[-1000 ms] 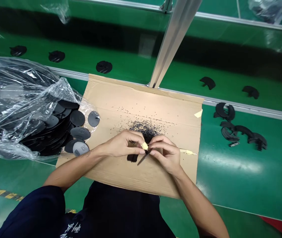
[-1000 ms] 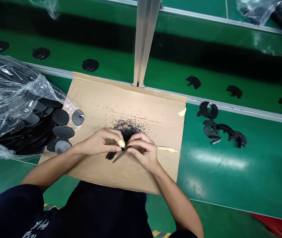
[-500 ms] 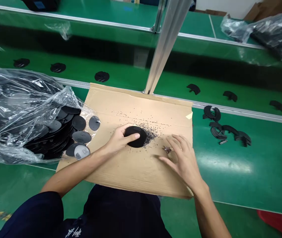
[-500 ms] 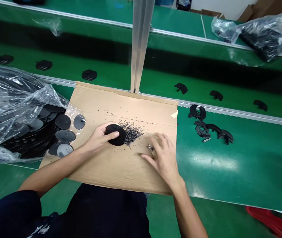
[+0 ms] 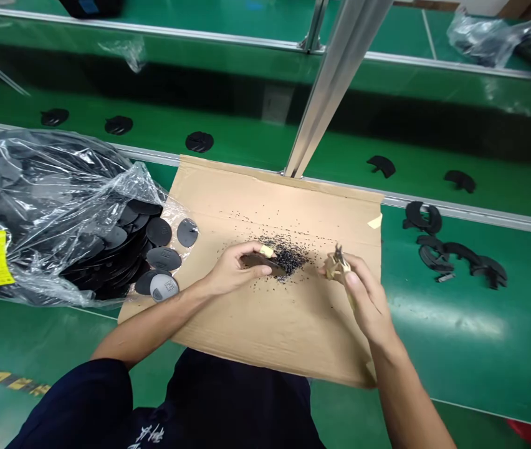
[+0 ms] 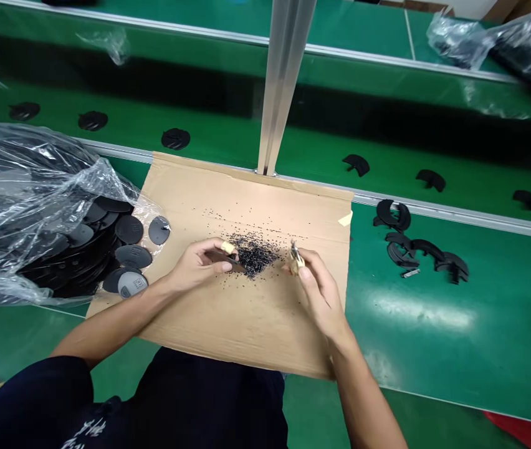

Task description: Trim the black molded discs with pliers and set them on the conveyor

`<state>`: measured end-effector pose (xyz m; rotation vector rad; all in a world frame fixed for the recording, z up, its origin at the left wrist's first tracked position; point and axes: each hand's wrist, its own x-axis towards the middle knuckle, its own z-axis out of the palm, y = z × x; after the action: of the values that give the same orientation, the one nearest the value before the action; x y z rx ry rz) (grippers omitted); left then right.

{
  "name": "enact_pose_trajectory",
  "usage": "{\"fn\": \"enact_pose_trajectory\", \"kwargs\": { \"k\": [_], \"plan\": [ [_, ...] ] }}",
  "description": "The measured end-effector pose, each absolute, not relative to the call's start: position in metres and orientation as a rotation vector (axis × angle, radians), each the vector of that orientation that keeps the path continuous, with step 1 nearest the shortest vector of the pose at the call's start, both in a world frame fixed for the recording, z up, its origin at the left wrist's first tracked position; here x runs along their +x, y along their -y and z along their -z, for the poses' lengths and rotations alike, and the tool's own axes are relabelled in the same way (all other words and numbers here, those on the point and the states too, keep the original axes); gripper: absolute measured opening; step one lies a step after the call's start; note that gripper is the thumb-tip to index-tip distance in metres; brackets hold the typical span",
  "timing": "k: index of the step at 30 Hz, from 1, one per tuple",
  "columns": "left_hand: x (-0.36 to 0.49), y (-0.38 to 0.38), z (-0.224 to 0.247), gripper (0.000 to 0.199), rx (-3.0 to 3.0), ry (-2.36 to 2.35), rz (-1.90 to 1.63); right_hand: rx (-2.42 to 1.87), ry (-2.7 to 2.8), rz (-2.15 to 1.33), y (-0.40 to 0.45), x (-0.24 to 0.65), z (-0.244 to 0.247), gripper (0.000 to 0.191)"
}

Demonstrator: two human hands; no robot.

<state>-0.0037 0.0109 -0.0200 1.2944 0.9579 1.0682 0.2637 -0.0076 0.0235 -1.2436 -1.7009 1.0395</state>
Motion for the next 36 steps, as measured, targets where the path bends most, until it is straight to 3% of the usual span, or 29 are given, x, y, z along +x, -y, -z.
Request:
{"fn": "enact_pose_trajectory", "kwargs": {
  "k": [4, 9, 14, 27, 36],
  "plan": [
    [-0.004, -0.010, 0.019, 0.033, 1.372, -0.931, -1.117, -1.147, 1.785, -1.193, -0.011, 0.238, -0.023, 0.037],
    [-0.006, -0.011, 0.018, 0.029, 1.458, -0.939, -1.129, -1.046, 1.967, -0.932, -0.011, 0.227, -0.012, 0.032],
    [-0.006, -0.012, 0.018, 0.023, 1.542, -0.881, -1.161, -0.990, 2.049, -0.781, -0.008, 0.237, -0.005, 0.041],
    [-0.006, -0.012, 0.019, 0.023, 1.665, -0.843, -1.141, -0.919, 2.124, -0.638, -0.007, 0.244, -0.002, 0.049],
    [-0.004, -0.011, 0.020, 0.023, 1.675, -0.842, -1.148, -0.885, 2.190, -0.527, -0.008, 0.247, -0.002, 0.045]
  ]
}}
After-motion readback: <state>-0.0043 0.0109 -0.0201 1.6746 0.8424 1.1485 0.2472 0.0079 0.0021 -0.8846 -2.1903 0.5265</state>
